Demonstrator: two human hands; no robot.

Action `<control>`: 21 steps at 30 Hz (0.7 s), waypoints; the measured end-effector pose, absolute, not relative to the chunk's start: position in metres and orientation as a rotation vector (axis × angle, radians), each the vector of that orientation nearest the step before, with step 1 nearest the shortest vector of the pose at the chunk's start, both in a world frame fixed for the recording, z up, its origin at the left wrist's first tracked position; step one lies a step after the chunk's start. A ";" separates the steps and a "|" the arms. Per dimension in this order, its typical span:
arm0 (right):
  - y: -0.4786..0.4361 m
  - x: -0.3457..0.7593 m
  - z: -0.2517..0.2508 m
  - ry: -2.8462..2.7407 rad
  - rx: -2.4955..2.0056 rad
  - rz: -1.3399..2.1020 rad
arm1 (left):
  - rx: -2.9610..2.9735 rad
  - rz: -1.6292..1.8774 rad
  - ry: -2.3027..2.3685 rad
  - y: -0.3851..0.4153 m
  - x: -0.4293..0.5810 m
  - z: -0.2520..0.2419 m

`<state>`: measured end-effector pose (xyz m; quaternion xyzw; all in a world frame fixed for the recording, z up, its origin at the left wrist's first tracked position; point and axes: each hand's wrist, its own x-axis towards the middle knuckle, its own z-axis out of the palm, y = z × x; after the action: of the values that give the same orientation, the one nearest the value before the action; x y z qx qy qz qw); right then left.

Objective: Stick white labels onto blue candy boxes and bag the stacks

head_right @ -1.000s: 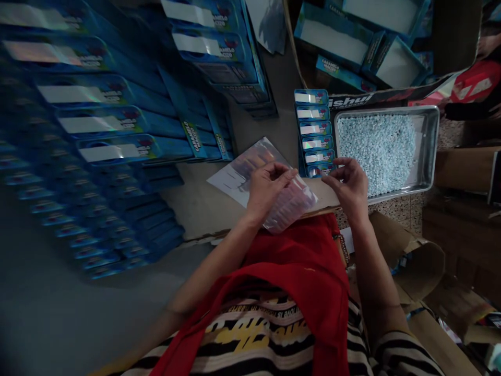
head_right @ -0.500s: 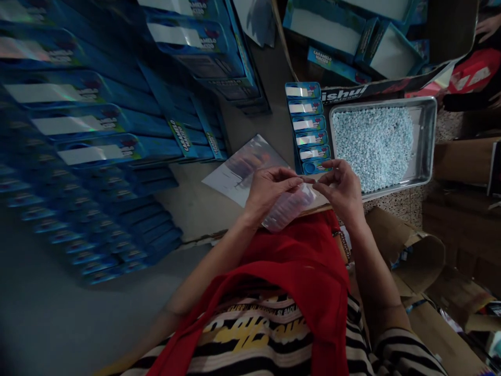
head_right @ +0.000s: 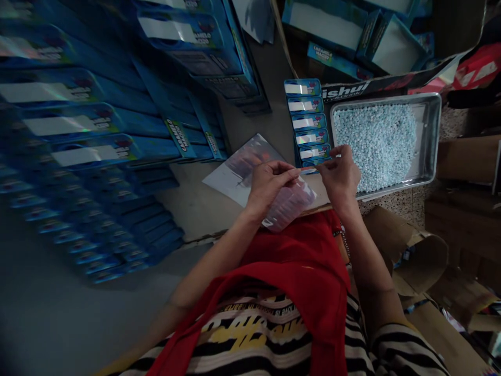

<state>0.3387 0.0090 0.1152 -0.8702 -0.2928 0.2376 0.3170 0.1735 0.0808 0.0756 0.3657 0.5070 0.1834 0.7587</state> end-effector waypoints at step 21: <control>0.007 0.418 0.063 -0.594 -1.794 1.268 | 0.772 0.731 1.360 0.083 0.204 0.008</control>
<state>0.4177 0.0065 0.0630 -0.7156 -0.2370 0.5057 0.4196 0.2040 0.0829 0.0077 0.3400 0.5986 0.3219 0.6500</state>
